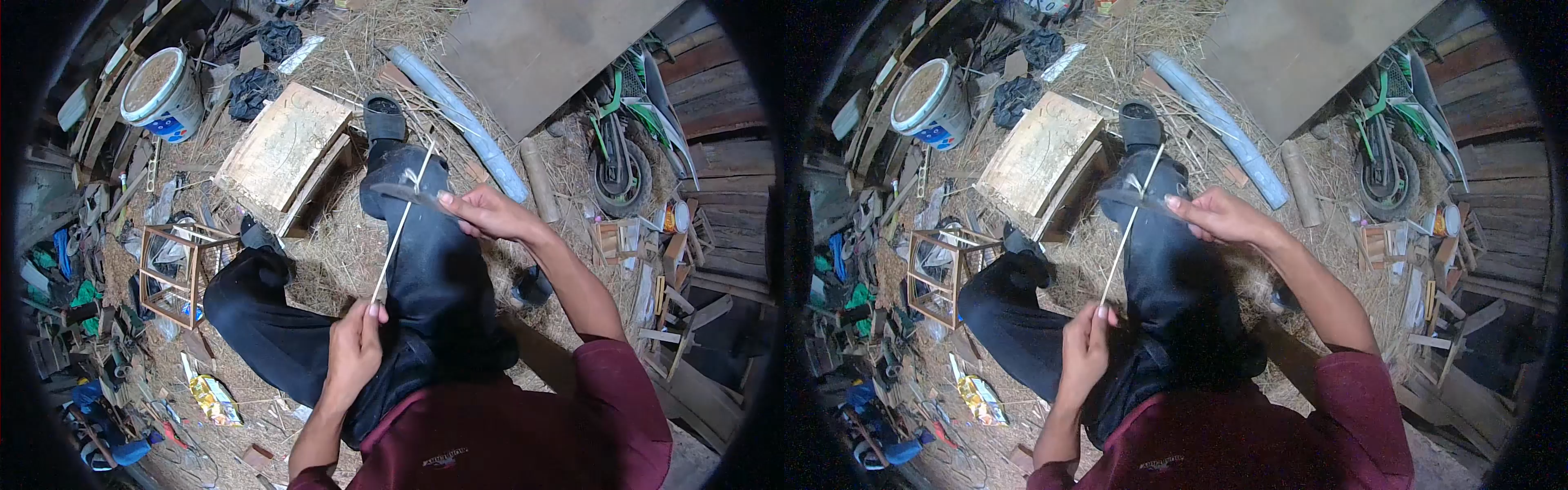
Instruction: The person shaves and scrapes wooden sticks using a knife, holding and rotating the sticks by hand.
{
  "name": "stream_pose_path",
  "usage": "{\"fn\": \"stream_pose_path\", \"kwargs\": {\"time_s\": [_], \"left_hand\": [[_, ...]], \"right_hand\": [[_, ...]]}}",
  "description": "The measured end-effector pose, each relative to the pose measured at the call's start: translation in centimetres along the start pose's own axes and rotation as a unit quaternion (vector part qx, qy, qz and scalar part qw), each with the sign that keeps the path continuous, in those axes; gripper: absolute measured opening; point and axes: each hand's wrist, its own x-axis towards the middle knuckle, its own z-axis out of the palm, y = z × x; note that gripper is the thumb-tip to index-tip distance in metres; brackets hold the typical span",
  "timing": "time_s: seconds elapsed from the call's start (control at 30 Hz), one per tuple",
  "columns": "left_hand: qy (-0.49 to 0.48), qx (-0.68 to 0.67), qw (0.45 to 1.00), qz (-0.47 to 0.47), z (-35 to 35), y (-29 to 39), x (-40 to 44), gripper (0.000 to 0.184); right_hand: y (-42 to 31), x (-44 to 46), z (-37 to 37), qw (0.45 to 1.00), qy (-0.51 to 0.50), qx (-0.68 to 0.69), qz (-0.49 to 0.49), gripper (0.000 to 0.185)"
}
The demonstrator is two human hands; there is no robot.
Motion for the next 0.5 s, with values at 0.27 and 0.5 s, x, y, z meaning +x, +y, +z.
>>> {"fn": "stream_pose_path", "kwargs": {"time_s": [0.27, 0.5], "left_hand": [[0.007, -0.084, 0.994, -0.075, -2.5, -2.5, -3.9, 0.029], [-0.089, -0.297, 0.947, -0.084, 1.2, 1.8, 5.4, 0.027]], "right_hand": [[2.2, -0.7, -0.5, 0.990, 0.084, 0.105, 0.047, 0.063], [2.2, -0.8, 0.9, 0.991, 0.034, 0.128, -0.016, 0.066]]}}
